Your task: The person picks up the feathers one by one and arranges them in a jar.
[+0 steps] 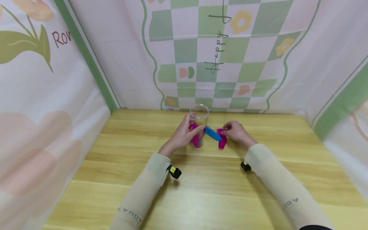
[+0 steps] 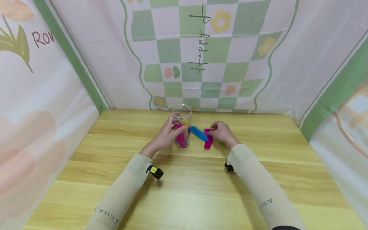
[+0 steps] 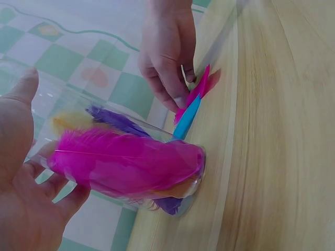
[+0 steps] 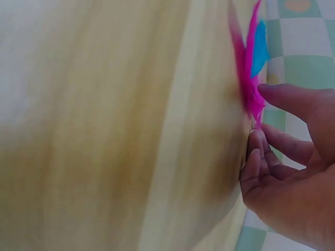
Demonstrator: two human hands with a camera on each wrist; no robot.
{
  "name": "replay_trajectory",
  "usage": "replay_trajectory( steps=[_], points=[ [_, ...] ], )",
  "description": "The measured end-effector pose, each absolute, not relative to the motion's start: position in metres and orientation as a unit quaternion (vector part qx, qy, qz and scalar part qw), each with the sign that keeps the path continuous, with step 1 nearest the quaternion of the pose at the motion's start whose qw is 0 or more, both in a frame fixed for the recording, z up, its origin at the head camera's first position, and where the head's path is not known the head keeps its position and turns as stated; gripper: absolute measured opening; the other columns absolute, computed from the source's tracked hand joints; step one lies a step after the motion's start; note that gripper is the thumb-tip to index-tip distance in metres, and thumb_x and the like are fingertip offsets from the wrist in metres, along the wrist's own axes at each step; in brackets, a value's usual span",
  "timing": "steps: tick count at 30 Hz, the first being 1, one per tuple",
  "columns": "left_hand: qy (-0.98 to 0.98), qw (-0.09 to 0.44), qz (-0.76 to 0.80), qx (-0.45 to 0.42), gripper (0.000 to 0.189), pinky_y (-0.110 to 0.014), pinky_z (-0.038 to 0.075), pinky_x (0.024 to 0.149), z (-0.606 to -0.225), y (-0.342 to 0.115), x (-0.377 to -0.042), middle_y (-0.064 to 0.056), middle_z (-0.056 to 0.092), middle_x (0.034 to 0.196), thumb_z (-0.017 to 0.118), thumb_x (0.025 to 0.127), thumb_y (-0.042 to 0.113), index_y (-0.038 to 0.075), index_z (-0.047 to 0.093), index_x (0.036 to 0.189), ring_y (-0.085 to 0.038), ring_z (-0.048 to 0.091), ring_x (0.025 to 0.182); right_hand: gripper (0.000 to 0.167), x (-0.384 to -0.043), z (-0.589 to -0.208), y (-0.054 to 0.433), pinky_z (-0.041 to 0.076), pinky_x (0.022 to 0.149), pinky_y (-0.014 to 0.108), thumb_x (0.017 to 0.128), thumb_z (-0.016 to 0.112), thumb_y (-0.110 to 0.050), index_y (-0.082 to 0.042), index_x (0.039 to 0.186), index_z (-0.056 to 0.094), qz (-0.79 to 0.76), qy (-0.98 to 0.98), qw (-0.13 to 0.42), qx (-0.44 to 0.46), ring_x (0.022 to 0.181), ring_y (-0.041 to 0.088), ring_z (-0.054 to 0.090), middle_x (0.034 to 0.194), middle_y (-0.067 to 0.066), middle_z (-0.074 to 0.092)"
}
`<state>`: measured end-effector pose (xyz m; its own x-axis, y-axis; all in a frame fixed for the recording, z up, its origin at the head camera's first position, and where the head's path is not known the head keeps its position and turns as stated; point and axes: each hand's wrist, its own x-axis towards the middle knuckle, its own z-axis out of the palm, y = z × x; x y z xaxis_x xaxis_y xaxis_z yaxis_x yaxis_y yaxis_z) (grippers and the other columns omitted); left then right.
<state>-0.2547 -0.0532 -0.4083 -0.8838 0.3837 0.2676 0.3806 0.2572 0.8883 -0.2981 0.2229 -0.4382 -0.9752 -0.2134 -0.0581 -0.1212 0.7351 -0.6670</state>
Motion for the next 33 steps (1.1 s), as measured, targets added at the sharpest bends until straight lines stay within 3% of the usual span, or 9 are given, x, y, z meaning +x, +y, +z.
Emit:
replay_trajectory(
  steps=[8, 14, 22, 27, 33],
  points=[
    [0.795, 0.0, 0.556, 0.244, 0.056, -0.047, 0.042, 0.114, -0.408, -0.052, -0.255, -0.012, 0.044, 0.145, 0.064, 0.103, 0.029, 0.011, 0.033, 0.146, -0.031, 0.051, 0.135, 0.024, -0.295, -0.438, 0.222, 0.051, 0.093, 0.049, 0.095, 0.07, -0.01, 0.011, 0.107, 0.071, -0.339, 0.933, 0.074, -0.095, 0.101, 0.038, 0.062, 0.103, 0.023, 0.071],
    [0.797, 0.001, 0.555, 0.239, 0.056, -0.048, 0.042, 0.114, -0.408, -0.051, -0.255, -0.012, 0.044, 0.146, 0.064, 0.103, 0.03, 0.011, 0.033, 0.145, -0.031, 0.05, 0.135, 0.019, -0.297, -0.44, 0.226, 0.048, 0.075, 0.031, 0.096, 0.069, -0.01, 0.008, 0.098, 0.074, -0.354, 0.927, 0.09, -0.087, 0.088, 0.027, 0.057, 0.089, 0.013, 0.071],
    [0.793, -0.004, 0.559, 0.24, 0.058, -0.048, 0.043, 0.113, -0.407, -0.051, -0.254, -0.015, 0.043, 0.147, 0.065, 0.102, 0.028, 0.006, 0.033, 0.145, -0.035, 0.049, 0.135, 0.029, -0.3, -0.435, 0.236, 0.046, 0.066, 0.023, 0.099, 0.067, -0.01, 0.015, 0.114, 0.068, -0.45, 0.884, 0.12, -0.025, 0.082, 0.016, 0.051, 0.095, 0.01, 0.065],
    [0.798, -0.013, 0.555, 0.236, 0.055, -0.047, 0.044, 0.113, -0.406, -0.051, -0.254, -0.015, 0.044, 0.147, 0.065, 0.102, 0.028, 0.005, 0.036, 0.143, -0.035, 0.05, 0.135, 0.031, -0.299, -0.433, 0.237, 0.048, 0.067, 0.024, 0.099, 0.066, -0.011, 0.015, 0.117, 0.067, -0.463, 0.878, 0.119, -0.011, 0.086, 0.015, 0.052, 0.106, 0.015, 0.066],
    [0.8, -0.004, 0.553, 0.234, 0.056, -0.047, 0.043, 0.113, -0.406, -0.05, -0.253, -0.014, 0.046, 0.145, 0.065, 0.103, 0.029, 0.008, 0.034, 0.145, -0.03, 0.051, 0.134, 0.028, -0.3, -0.435, 0.239, 0.048, 0.067, 0.023, 0.1, 0.064, -0.009, 0.013, 0.115, 0.068, -0.462, 0.879, 0.12, 0.001, 0.084, 0.014, 0.052, 0.101, 0.012, 0.065]
  ],
)
